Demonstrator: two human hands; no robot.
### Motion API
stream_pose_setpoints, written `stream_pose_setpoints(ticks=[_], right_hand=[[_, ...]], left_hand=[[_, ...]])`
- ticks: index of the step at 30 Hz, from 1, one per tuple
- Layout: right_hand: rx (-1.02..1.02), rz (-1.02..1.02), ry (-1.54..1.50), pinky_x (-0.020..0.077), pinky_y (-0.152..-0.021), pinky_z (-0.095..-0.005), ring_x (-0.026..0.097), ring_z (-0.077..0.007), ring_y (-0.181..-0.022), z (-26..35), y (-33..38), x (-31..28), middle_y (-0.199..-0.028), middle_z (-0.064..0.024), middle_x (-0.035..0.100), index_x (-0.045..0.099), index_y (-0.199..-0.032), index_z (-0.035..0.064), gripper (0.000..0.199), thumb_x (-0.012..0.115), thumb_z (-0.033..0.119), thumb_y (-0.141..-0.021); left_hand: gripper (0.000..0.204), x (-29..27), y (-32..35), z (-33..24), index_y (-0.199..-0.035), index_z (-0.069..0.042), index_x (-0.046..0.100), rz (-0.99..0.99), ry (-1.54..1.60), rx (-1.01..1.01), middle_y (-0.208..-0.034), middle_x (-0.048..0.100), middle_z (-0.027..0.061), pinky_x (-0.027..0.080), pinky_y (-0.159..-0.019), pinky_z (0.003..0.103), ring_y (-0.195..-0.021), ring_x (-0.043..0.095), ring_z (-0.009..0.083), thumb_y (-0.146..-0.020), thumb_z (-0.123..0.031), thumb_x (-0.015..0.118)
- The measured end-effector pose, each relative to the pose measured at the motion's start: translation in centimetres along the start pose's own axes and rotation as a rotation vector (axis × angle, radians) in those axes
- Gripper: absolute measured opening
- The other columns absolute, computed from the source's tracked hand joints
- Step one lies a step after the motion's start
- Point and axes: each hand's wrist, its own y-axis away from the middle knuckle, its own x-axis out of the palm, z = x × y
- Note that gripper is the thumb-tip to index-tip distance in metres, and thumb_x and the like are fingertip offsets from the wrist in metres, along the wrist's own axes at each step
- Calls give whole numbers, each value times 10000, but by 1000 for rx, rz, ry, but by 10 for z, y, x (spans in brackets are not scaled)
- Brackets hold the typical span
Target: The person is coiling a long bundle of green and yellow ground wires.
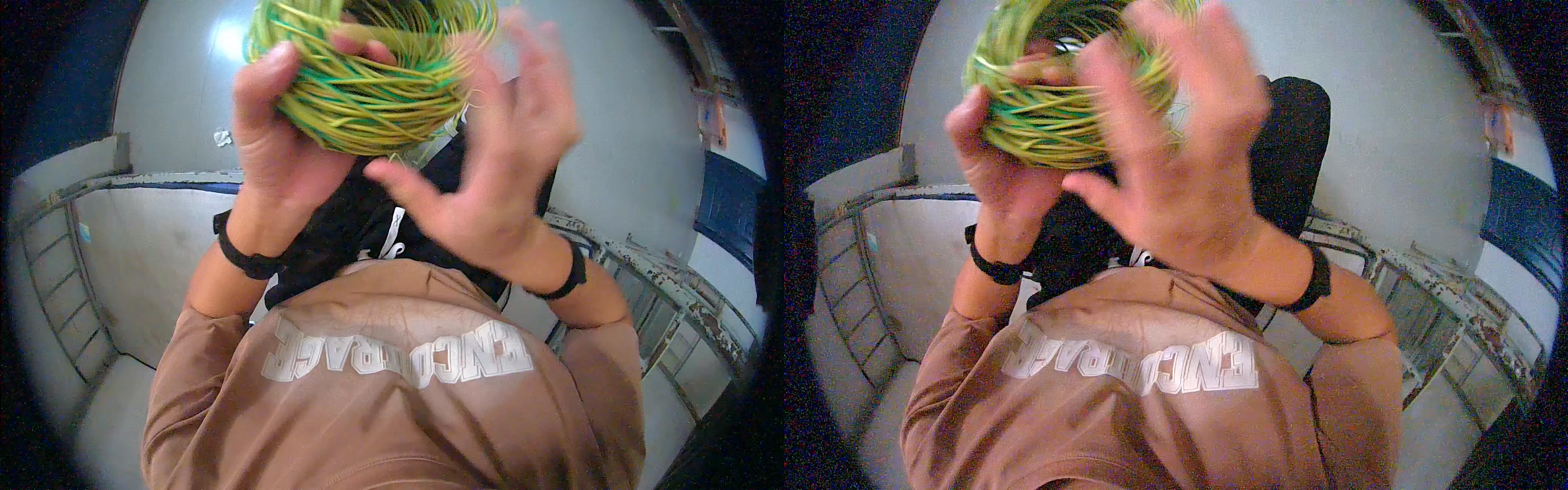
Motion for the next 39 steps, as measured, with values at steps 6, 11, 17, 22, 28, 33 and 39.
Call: stream_pose_setpoints(ticks=[6, 11, 17, 22, 28, 33, 39], right_hand=[[612, 437, -1065, 477, -919, -358, 601, -259, -1057, -23, 24, 25, -1083, -173, 625, 458, -1248, -52, 697, 753, 406, -813], [267, 948, -963, 502, -669, -318, 642, -145, -739, -72, 17, 7, -767, -79, 689, 681, -888, 9, 266, 620, 263, -940], [76, 1043, -567, 391, -536, -325, 475, -135, -554, -122, -27, -41, -584, -75, 531, 634, -762, 2, 258, 688, 233, -861], [-96, 796, -427, 431, -584, -349, 537, -218, -623, -111, -24, -34, -694, -65, 525, 517, -714, 8, 201, 688, 106, -756], [22, 692, -275, 487, -693, -323, 562, -233, -781, -97, 8, -9, -1005, -106, 524, 490, -797, 19, 180, 630, -49, -705], [278, 617, -379, 510, -709, -335, 613, -239, -776, -72, 14, -11, -960, -94, 595, 476, -1018, 34, 368, 655, -53, -709], [386, 574, -494, 533, -726, -360, 664, -304, -811, -74, 30, -16, -848, -149, 637, 468, -1026, 11, 365, 659, -45, -720]], left_hand=[[295, 12, -12, -25, -948, -152, 547, 304, 125, 0, -956, 547, -34, 177, -1184, 414, -1042, 511, 142, -765, -343, 677], [537, -12, -32, -51, -1049, -82, 506, 761, -86, -102, -741, 597, -51, 307, -1016, 337, -712, 549, 132, -632, -305, 760], [826, -36, 57, -69, -1309, 46, 418, 187, -502, -366, -869, 600, 117, 386, -614, 305, -589, 537, 173, -626, -267, 760], [813, -71, 64, -65, -1323, 33, 431, 72, -541, -486, -833, 604, 85, 405, -602, 294, -591, 518, 155, -645, -282, 750], [709, -45, 47, -49, -1231, -34, 490, 296, -190, 65, -659, 566, -110, 316, -1017, 314, -712, 512, 81, -658, -385, 713], [533, -28, 49, -69, -1123, -110, 499, 62, -177, 373, -776, 635, -187, 216, -1141, 366, -940, 562, 31, -705, -316, 758], [476, -21, 49, -81, -998, -184, 490, 137, -21, 448, -773, 654, -229, 234, -1100, 317, -927, 593, -24, -684, -244, 842]])
